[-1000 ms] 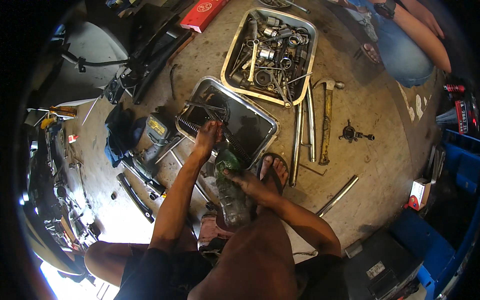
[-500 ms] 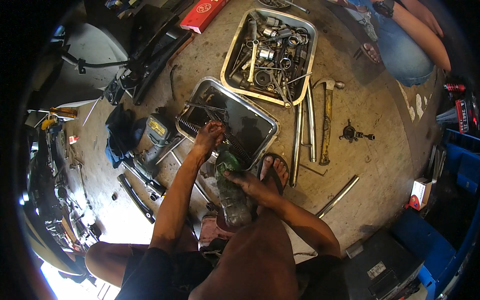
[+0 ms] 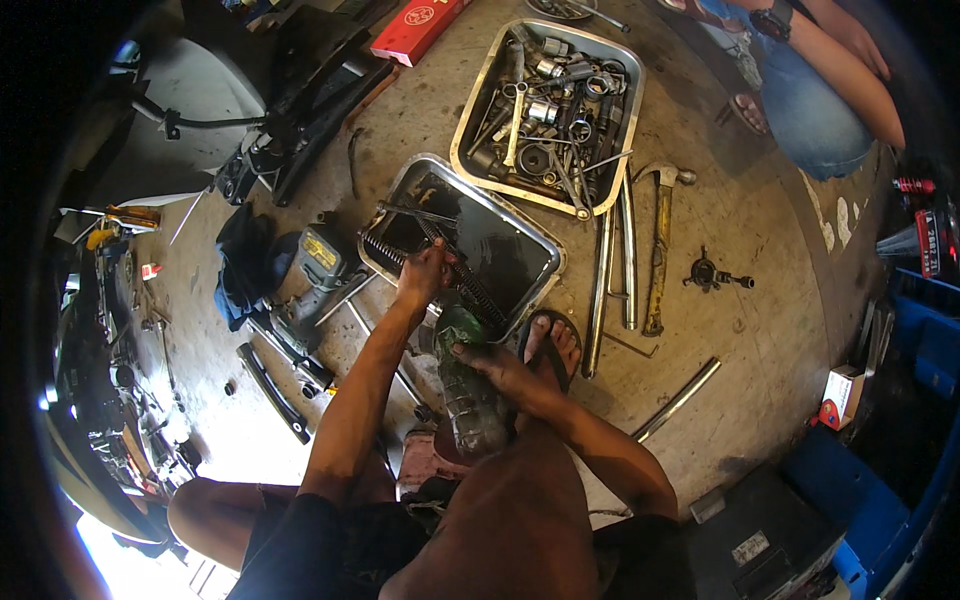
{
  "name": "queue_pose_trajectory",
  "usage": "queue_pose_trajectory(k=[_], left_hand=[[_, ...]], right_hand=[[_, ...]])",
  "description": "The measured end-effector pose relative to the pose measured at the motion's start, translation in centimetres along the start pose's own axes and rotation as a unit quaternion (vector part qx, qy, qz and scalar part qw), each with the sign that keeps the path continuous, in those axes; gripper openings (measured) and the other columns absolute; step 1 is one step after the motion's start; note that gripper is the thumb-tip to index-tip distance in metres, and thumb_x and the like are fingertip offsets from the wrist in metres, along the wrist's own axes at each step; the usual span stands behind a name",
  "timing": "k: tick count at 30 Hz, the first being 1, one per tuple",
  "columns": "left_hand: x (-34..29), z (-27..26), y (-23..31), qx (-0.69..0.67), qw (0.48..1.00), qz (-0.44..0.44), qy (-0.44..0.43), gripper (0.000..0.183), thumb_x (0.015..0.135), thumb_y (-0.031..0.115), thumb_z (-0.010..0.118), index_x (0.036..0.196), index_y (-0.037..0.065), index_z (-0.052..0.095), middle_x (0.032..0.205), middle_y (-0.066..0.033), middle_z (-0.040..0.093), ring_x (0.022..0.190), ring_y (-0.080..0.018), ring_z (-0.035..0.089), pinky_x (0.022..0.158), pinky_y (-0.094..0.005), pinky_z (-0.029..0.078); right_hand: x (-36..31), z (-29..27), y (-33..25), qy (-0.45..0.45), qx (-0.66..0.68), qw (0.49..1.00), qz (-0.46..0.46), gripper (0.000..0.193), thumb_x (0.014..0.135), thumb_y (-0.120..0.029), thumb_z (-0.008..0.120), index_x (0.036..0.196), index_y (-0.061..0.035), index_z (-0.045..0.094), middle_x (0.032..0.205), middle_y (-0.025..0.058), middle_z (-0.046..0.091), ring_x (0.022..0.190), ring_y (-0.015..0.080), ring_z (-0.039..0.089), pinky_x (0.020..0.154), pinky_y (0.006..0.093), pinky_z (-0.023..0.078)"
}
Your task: The person cleans and reassembles motorcycle front shock components by pouring liquid from a bottle over internal parts in a tray and wiped them.
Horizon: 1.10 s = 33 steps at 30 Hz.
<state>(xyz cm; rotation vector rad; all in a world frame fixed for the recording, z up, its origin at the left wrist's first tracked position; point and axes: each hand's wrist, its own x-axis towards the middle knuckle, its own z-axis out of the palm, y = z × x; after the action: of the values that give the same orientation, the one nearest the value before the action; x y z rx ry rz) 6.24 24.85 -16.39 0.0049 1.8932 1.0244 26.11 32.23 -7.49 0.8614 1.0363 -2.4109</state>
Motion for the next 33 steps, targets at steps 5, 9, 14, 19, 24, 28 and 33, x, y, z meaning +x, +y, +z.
queue_pose_trajectory(k=[5, 9, 14, 19, 24, 28, 33], left_hand=[[0.6, 0.2, -1.5, -0.189, 0.971, 0.085, -0.119, 0.019, 0.094, 0.01, 0.056, 0.111, 0.002, 0.052, 0.091, -0.0058, 0.06, 0.075, -0.0123, 0.056, 0.065, -0.0265, 0.046], [0.1, -0.1, -0.7, -0.193, 0.964, 0.091, -0.161, 0.022, 0.092, 0.006, 0.057, 0.113, -0.001, 0.05, 0.096, -0.0082, 0.061, 0.079, -0.0136, 0.057, 0.069, -0.0266, 0.047], [0.4, -0.3, -1.0, -0.139, 0.979, 0.095, -0.114, 0.024, 0.096, 0.013, 0.054, 0.115, -0.001, 0.05, 0.083, -0.0064, 0.063, 0.066, -0.0126, 0.057, 0.061, -0.0255, 0.046], [0.6, -0.1, -0.7, 0.042, 0.992, 0.11, -0.046, 0.028, 0.097, 0.028, 0.049, 0.104, 0.001, 0.058, 0.072, -0.0061, 0.066, 0.058, -0.0149, 0.06, 0.056, -0.029, 0.047], [-0.3, 0.1, 1.9, 0.158, 0.986, 0.038, -0.02, 0.045, 0.098, 0.045, 0.043, 0.09, 0.005, 0.064, 0.065, -0.0062, 0.062, 0.061, -0.0153, 0.062, 0.058, -0.0336, 0.047], [0.0, 0.1, 1.2, 0.066, 0.995, 0.024, -0.066, 0.032, 0.096, 0.033, 0.051, 0.101, 0.003, 0.06, 0.072, -0.0054, 0.064, 0.061, -0.0142, 0.059, 0.057, -0.0307, 0.045], [0.7, 0.4, -1.2, -0.111, 0.973, 0.106, -0.169, 0.028, 0.096, 0.023, 0.055, 0.112, 0.0, 0.052, 0.084, -0.0067, 0.063, 0.063, -0.0097, 0.05, 0.055, -0.0242, 0.041]], right_hand=[[-0.1, 0.1, -0.2, 0.034, -0.084, 0.996, -0.02, 0.053, 0.091, -0.042, 0.061, 0.123, -0.0003, 0.054, 0.11, 0.0054, 0.061, 0.099, 0.015, 0.057, 0.091, 0.0297, 0.042], [0.2, -0.6, 0.7, 0.008, -0.013, 1.0, -0.003, 0.055, 0.09, -0.044, 0.061, 0.121, 0.001, 0.054, 0.109, 0.0064, 0.062, 0.097, 0.0153, 0.057, 0.09, 0.0292, 0.042], [-0.1, -0.5, 0.7, 0.001, -0.016, 1.0, 0.008, 0.055, 0.092, -0.045, 0.059, 0.12, 0.0015, 0.056, 0.111, 0.0057, 0.061, 0.1, 0.0137, 0.057, 0.089, 0.0271, 0.044], [0.2, -0.4, 0.7, -0.008, -0.049, 0.999, 0.007, 0.056, 0.091, -0.046, 0.06, 0.12, 0.002, 0.055, 0.107, 0.0059, 0.061, 0.096, 0.0142, 0.056, 0.088, 0.0292, 0.044], [-0.4, -0.4, 0.2, 0.017, -0.046, 0.999, -0.016, 0.058, 0.09, -0.047, 0.06, 0.12, 0.002, 0.054, 0.108, 0.0077, 0.06, 0.098, 0.0156, 0.055, 0.089, 0.0314, 0.043], [-0.2, -0.6, 0.7, 0.004, -0.045, 0.999, -0.011, 0.059, 0.09, -0.048, 0.06, 0.121, 0.0014, 0.054, 0.109, 0.008, 0.06, 0.099, 0.0162, 0.055, 0.091, 0.0314, 0.042], [-0.4, -0.5, 0.0, 0.024, -0.09, 0.995, -0.046, 0.06, 0.09, -0.049, 0.06, 0.122, 0.0015, 0.054, 0.109, 0.0075, 0.061, 0.099, 0.0165, 0.055, 0.092, 0.0301, 0.041]])
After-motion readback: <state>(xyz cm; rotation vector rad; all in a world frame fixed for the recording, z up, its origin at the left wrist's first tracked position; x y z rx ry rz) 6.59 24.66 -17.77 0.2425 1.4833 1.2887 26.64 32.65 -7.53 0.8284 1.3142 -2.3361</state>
